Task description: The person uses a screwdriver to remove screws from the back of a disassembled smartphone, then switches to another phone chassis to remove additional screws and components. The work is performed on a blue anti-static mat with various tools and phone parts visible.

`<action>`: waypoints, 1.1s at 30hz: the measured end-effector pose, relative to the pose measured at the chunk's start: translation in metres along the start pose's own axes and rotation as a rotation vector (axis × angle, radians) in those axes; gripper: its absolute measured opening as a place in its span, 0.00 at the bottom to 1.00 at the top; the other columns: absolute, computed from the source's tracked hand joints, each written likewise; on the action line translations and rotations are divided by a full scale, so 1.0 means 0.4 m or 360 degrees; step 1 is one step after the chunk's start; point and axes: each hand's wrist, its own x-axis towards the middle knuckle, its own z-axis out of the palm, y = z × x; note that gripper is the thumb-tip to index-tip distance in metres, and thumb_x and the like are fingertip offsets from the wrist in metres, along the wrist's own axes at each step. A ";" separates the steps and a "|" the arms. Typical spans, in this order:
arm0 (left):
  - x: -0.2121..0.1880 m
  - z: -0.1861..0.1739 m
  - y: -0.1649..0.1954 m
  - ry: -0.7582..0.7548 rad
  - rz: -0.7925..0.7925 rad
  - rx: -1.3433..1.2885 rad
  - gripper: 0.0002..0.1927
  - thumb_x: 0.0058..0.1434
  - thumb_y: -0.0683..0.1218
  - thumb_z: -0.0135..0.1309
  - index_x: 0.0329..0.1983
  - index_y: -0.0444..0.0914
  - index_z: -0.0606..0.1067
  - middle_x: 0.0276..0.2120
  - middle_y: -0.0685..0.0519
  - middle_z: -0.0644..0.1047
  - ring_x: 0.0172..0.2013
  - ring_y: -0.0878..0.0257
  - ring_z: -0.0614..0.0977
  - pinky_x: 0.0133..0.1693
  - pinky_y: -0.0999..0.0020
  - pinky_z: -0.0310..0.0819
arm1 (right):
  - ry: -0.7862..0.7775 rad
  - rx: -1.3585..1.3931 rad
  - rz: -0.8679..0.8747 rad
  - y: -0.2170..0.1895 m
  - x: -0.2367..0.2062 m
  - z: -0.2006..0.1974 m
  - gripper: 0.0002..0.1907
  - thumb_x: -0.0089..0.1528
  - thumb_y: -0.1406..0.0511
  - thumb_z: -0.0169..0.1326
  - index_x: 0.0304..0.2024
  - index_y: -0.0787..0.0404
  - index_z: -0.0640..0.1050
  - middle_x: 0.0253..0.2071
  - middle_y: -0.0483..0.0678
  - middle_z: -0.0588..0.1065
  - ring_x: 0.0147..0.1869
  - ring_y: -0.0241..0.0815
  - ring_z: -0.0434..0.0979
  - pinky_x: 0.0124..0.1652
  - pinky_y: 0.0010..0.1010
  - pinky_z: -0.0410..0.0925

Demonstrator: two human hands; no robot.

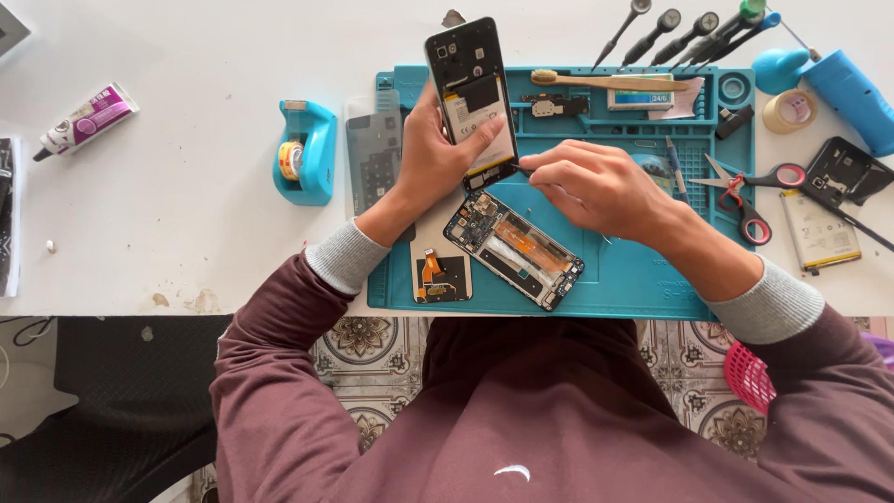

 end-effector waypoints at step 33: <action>-0.010 -0.017 0.029 -0.0078 -0.0596 -0.1333 0.25 0.74 0.58 0.44 0.70 0.44 0.61 0.64 0.42 0.74 0.59 0.47 0.81 0.57 0.48 0.84 | 0.0300 0.0204 0.0372 0.023 -0.025 -0.042 0.16 0.66 0.77 0.61 0.53 0.68 0.72 0.49 0.55 0.77 0.53 0.46 0.84 0.53 0.31 0.79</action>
